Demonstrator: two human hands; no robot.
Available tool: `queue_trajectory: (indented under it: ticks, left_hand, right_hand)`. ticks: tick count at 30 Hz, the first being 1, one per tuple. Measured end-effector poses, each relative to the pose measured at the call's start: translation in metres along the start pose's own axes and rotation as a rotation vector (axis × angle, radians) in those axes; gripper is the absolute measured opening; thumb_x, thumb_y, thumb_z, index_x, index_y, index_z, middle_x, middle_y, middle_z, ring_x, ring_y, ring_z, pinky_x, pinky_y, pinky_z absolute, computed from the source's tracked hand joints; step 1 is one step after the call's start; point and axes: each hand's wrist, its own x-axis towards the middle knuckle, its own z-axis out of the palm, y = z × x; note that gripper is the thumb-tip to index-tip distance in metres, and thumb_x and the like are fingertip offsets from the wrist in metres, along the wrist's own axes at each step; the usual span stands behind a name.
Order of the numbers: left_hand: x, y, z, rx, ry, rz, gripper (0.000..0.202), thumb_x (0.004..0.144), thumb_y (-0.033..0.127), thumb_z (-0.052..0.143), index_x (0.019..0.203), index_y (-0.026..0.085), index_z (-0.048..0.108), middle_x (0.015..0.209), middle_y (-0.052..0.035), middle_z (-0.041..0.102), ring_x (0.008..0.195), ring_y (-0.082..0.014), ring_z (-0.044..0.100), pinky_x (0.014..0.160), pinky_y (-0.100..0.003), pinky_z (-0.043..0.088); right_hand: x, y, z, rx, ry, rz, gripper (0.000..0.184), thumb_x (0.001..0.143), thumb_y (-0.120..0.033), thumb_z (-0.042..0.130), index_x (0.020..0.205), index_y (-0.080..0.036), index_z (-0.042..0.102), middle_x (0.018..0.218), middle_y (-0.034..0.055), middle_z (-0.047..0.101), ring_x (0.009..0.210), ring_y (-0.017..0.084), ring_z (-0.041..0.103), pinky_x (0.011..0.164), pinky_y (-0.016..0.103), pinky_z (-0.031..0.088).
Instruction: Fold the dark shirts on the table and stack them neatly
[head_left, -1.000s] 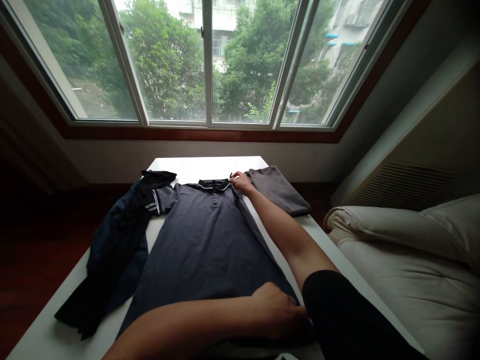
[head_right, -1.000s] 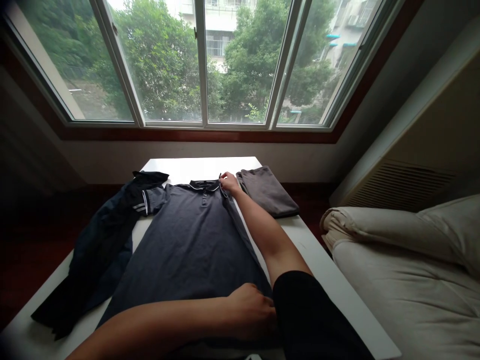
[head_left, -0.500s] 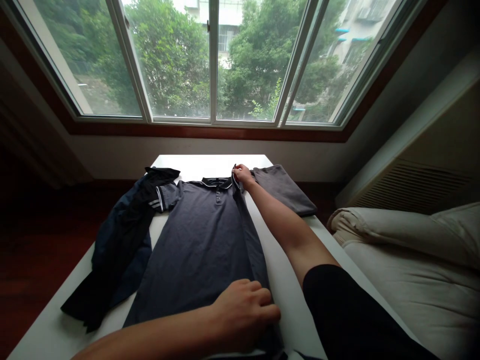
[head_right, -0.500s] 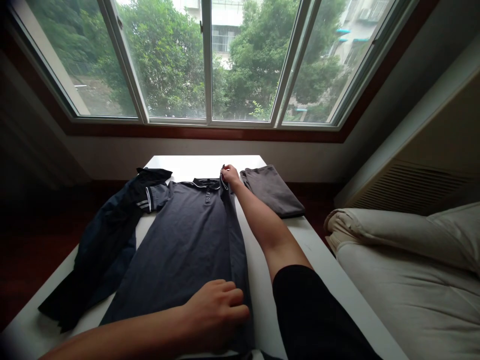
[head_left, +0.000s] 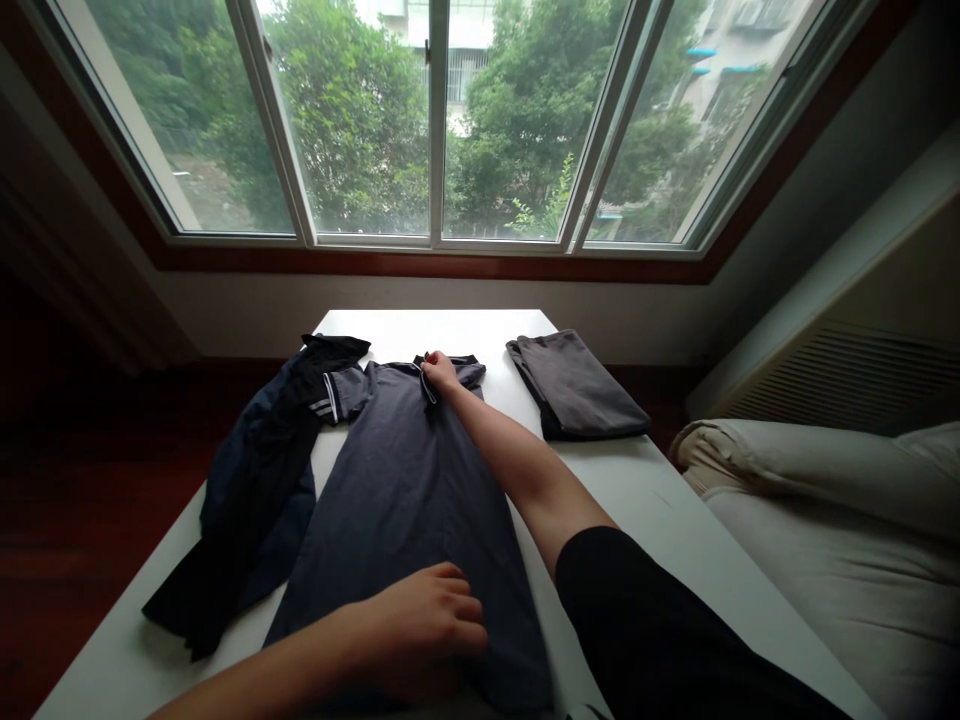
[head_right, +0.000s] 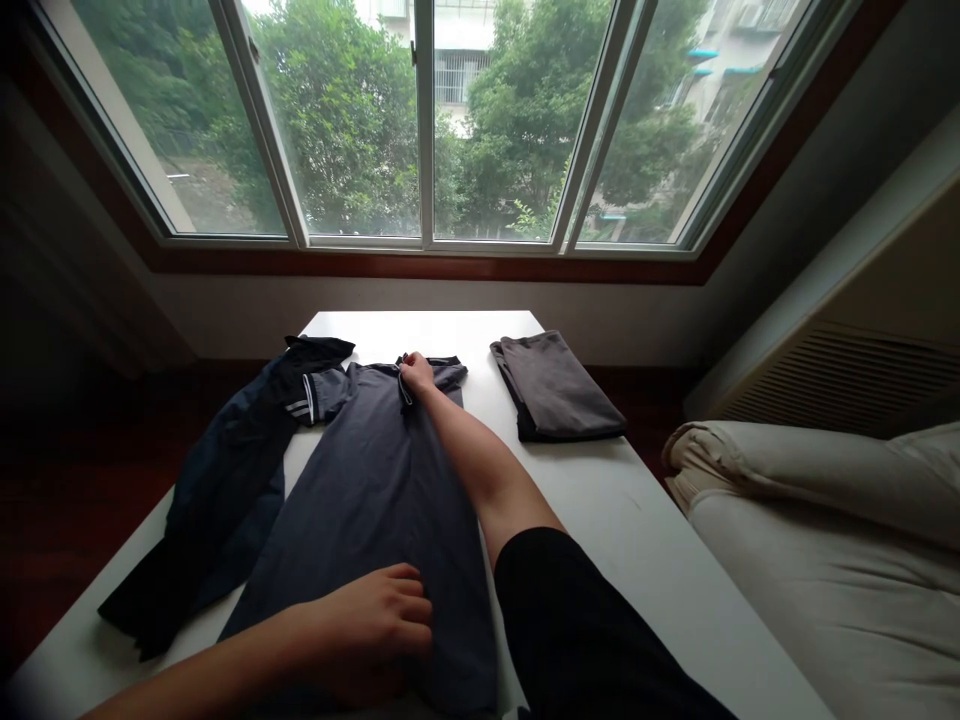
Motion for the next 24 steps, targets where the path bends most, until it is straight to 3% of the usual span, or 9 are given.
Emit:
queue_trajectory:
  ticks: [5, 10, 12, 16, 19, 22, 24]
  left_hand:
    - [-0.003, -0.007, -0.001, -0.104, -0.005, 0.005, 0.022, 0.076, 0.034, 0.073, 0.087, 0.022, 0.059, 0.081, 0.0014, 0.064, 0.079, -0.0184, 0.060, 0.084, -0.034, 0.043]
    - [-0.007, -0.014, 0.003, -0.130, -0.025, -0.010, 0.023, 0.069, 0.032, 0.074, 0.082, 0.022, 0.059, 0.078, 0.0018, 0.065, 0.077, -0.0193, 0.061, 0.081, -0.036, 0.040]
    - [-0.009, -0.013, 0.006, -0.154, -0.015, -0.018, 0.025, 0.073, 0.036, 0.076, 0.087, 0.023, 0.060, 0.079, 0.0031, 0.066, 0.077, -0.0184, 0.062, 0.080, -0.036, 0.040]
    - [-0.006, -0.006, 0.014, -0.118, 0.027, -0.094, 0.036, 0.087, 0.057, 0.070, 0.098, 0.024, 0.061, 0.083, 0.0035, 0.068, 0.076, -0.0170, 0.065, 0.075, -0.034, 0.039]
    - [0.002, -0.002, 0.022, -0.011, 0.028, -0.145, 0.036, 0.089, 0.053, 0.069, 0.106, 0.023, 0.059, 0.088, 0.0021, 0.070, 0.080, -0.0180, 0.066, 0.071, -0.034, 0.038]
    - [0.009, -0.001, 0.033, 0.085, 0.027, -0.096, 0.045, 0.088, 0.059, 0.069, 0.113, 0.023, 0.057, 0.089, 0.0012, 0.070, 0.078, -0.0185, 0.065, 0.068, -0.035, 0.036]
    - [0.012, 0.000, 0.040, 0.152, 0.043, -0.043, 0.049, 0.089, 0.063, 0.068, 0.113, 0.022, 0.056, 0.086, 0.0011, 0.069, 0.073, -0.0180, 0.063, 0.067, -0.034, 0.034]
  right_hand:
    - [0.001, -0.011, 0.012, -0.105, 0.028, -0.109, 0.011, 0.092, -0.029, 0.056, 0.101, -0.024, 0.058, 0.106, 0.0015, 0.068, 0.099, 0.017, 0.060, 0.092, 0.028, 0.046]
    - [-0.006, -0.010, 0.015, -0.160, -0.141, -0.160, 0.007, 0.092, -0.028, 0.063, 0.095, -0.022, 0.064, 0.089, -0.0007, 0.070, 0.087, 0.017, 0.063, 0.081, 0.025, 0.047]
    - [-0.011, -0.005, 0.010, -0.182, -0.152, -0.185, 0.008, 0.095, -0.029, 0.061, 0.096, -0.022, 0.065, 0.088, -0.0005, 0.071, 0.086, 0.016, 0.063, 0.081, 0.024, 0.046]
    - [-0.014, 0.010, -0.021, -0.322, 0.069, -0.139, 0.016, 0.099, -0.030, 0.053, 0.107, -0.025, 0.065, 0.101, 0.0049, 0.072, 0.096, 0.021, 0.065, 0.088, 0.028, 0.046]
    - [-0.010, 0.027, -0.058, -0.417, 0.162, 0.012, 0.027, 0.097, -0.026, 0.049, 0.120, -0.023, 0.063, 0.107, 0.0117, 0.071, 0.100, 0.026, 0.066, 0.089, 0.034, 0.047]
    - [-0.006, 0.046, -0.089, -0.522, 0.155, 0.160, 0.040, 0.093, -0.024, 0.050, 0.132, -0.022, 0.059, 0.113, 0.0153, 0.070, 0.101, 0.028, 0.067, 0.086, 0.035, 0.049]
    - [-0.003, 0.055, -0.100, -0.539, 0.069, 0.131, 0.045, 0.088, -0.025, 0.056, 0.133, -0.021, 0.059, 0.112, 0.0143, 0.071, 0.099, 0.027, 0.067, 0.085, 0.033, 0.050]
